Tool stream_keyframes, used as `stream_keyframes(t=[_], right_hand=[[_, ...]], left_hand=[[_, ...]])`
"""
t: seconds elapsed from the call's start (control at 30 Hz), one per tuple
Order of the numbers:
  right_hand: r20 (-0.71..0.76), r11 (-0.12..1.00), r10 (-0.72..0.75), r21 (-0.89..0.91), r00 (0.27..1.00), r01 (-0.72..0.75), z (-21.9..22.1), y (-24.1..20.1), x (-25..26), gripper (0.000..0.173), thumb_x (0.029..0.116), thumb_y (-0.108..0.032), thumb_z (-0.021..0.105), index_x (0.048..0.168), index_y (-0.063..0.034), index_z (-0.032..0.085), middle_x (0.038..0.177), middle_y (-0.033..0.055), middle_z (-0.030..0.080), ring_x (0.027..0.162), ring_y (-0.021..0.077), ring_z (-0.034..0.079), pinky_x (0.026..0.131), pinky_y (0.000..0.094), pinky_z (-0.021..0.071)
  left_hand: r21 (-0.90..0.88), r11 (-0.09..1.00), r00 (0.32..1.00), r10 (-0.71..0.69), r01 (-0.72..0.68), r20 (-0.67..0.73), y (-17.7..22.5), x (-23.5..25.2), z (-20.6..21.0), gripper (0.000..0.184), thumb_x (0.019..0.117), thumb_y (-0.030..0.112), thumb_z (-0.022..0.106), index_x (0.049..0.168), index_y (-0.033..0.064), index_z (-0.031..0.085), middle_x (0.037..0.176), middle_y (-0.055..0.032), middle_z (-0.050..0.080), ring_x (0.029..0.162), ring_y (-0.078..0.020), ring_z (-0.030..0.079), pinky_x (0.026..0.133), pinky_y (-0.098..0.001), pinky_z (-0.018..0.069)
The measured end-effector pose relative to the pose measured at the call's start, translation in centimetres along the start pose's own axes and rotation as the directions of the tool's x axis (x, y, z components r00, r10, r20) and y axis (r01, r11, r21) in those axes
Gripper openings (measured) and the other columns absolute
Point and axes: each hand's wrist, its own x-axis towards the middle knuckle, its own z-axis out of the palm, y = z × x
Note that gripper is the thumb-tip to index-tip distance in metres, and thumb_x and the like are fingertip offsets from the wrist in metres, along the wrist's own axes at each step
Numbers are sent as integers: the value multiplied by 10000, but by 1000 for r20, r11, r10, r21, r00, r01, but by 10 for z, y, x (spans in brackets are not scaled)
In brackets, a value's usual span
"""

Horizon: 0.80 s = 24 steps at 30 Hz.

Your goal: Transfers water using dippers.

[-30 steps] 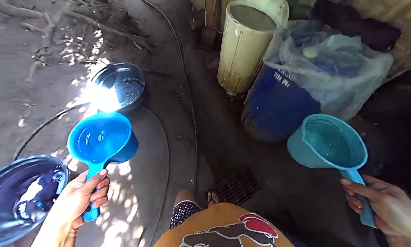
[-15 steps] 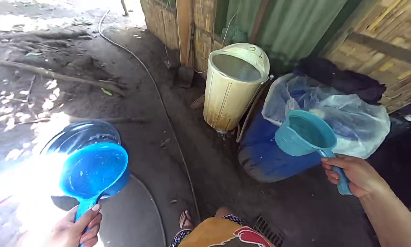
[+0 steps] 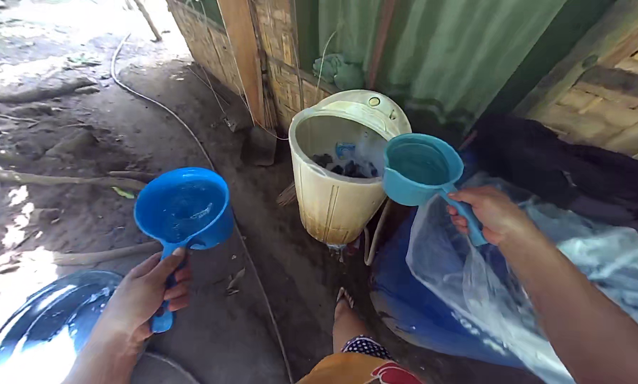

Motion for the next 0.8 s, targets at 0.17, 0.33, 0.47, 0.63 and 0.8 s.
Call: stream_keyframes(t=[0.17,0.33,0.47,0.63,0.8], right_hand=[[2,982,-12,-189,1000,12,10,-51,125,193,1083,-187,533,1068,-9,606,715,26,569,484,67,477,465,221,446],[-17,858,-107,-507,994,84,34,-62,224,300,1047,-229,585,1095,60,652,867,177,644,678,271,609,664,485,532],[-63,728,-39,-685,997,-15,65,-77,270,392,1050,-287,578,1184,75,645,1171,318,653,1143,478,632,948,670,483],[-131,648,-28,-757,991,-81,112,-72,312,394,1068,-289,523,1300,25,577,1186,275,676,1125,437,674,914,612,536],[-145,597,-175,-802,974,-13,150,-35,355,423,1071,-248,515,1359,63,531,1182,301,672,1104,472,676,893,610,550]], left_hand=[[224,975,1000,7,-11,14,66,104,117,144,1119,174,407,1095,73,507,645,32,487,429,-44,447,406,-201,455],[563,819,992,61,-113,111,89,208,199,289,1112,228,471,1282,-5,491,758,-78,546,533,-149,548,537,-331,536],[773,600,978,140,-208,154,99,279,246,409,1096,226,485,1364,-83,463,989,-302,661,863,-442,695,802,-628,555],[935,330,990,98,-132,105,101,351,293,472,1124,313,367,1489,13,367,1205,-331,643,1095,-529,659,858,-712,517],[932,4,930,59,-363,362,72,415,322,611,1016,46,537,1573,25,286,1394,-291,554,1037,-486,682,791,-628,572]])
